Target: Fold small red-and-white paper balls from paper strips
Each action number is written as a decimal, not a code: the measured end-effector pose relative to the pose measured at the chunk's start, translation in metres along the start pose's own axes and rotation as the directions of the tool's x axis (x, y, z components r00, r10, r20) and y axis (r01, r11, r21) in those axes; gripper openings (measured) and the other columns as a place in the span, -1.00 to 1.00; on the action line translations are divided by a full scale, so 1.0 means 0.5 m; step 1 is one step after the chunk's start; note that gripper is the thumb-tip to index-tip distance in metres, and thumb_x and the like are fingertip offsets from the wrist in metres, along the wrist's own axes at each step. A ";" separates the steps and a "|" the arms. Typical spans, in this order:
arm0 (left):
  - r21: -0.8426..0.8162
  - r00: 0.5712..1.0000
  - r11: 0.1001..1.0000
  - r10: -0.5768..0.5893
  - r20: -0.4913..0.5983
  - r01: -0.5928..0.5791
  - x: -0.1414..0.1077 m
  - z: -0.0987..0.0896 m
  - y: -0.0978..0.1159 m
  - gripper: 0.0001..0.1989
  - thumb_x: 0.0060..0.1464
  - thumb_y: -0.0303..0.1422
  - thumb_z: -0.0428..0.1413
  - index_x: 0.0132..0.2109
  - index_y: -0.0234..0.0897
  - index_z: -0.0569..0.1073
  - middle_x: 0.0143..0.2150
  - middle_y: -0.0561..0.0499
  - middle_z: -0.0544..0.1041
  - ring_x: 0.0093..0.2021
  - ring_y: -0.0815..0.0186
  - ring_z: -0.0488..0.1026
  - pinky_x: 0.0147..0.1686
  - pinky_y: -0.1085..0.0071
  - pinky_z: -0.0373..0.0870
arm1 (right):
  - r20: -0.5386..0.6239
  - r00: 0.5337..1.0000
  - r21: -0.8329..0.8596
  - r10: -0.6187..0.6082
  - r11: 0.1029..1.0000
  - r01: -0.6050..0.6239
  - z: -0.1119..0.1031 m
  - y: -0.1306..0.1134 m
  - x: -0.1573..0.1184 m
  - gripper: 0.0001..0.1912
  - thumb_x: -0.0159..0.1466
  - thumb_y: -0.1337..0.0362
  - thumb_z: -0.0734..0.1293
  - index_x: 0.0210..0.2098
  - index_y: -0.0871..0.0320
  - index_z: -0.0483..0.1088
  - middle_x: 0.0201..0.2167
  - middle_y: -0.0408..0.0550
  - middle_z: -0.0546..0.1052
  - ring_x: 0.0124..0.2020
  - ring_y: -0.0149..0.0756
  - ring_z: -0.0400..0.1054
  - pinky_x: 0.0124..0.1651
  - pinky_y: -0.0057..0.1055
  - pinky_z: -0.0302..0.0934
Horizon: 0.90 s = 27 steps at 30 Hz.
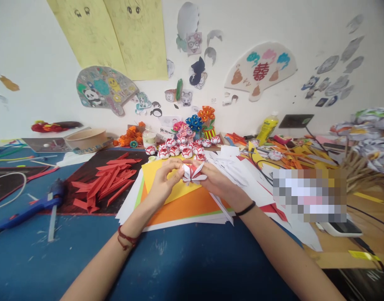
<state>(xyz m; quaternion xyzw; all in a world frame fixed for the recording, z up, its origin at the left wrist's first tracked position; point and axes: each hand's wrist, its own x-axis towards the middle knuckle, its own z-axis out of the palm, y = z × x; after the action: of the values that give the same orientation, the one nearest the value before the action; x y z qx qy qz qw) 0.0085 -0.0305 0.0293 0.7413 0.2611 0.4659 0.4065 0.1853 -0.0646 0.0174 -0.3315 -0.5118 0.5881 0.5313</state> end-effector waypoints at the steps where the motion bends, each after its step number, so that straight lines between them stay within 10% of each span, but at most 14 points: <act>1: 0.028 1.000 1.000 0.014 0.010 -0.015 0.001 -0.003 0.002 -0.70 0.13 -0.10 0.12 -0.36 -0.25 0.51 -0.15 -0.07 0.47 -0.07 0.16 0.37 -0.01 0.24 0.28 | -0.012 1.000 -0.003 0.004 1.000 -0.004 -0.002 -0.001 0.000 -0.62 0.28 -0.02 0.30 -0.04 0.06 0.46 -0.23 -0.06 0.54 -0.31 -0.34 0.38 -0.29 -0.41 0.24; 27: -0.244 0.965 0.943 -0.252 -0.076 0.227 -0.002 0.012 -0.006 -0.80 -0.03 -0.30 0.24 -0.48 -0.32 0.46 -0.13 -0.02 0.43 -0.04 0.24 0.35 -0.13 0.42 0.26 | 0.088 0.993 -0.022 0.076 0.997 -0.074 -0.015 0.009 -0.006 -0.48 0.17 0.11 0.46 0.10 0.07 0.42 -0.20 -0.05 0.57 -0.24 -0.30 0.43 -0.21 -0.39 0.25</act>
<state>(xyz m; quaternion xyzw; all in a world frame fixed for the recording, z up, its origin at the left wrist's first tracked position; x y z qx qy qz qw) 0.0133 -0.0316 0.0249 0.6254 0.3141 0.4793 0.5297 0.1915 -0.0650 0.0105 -0.3290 -0.5275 0.6170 0.4824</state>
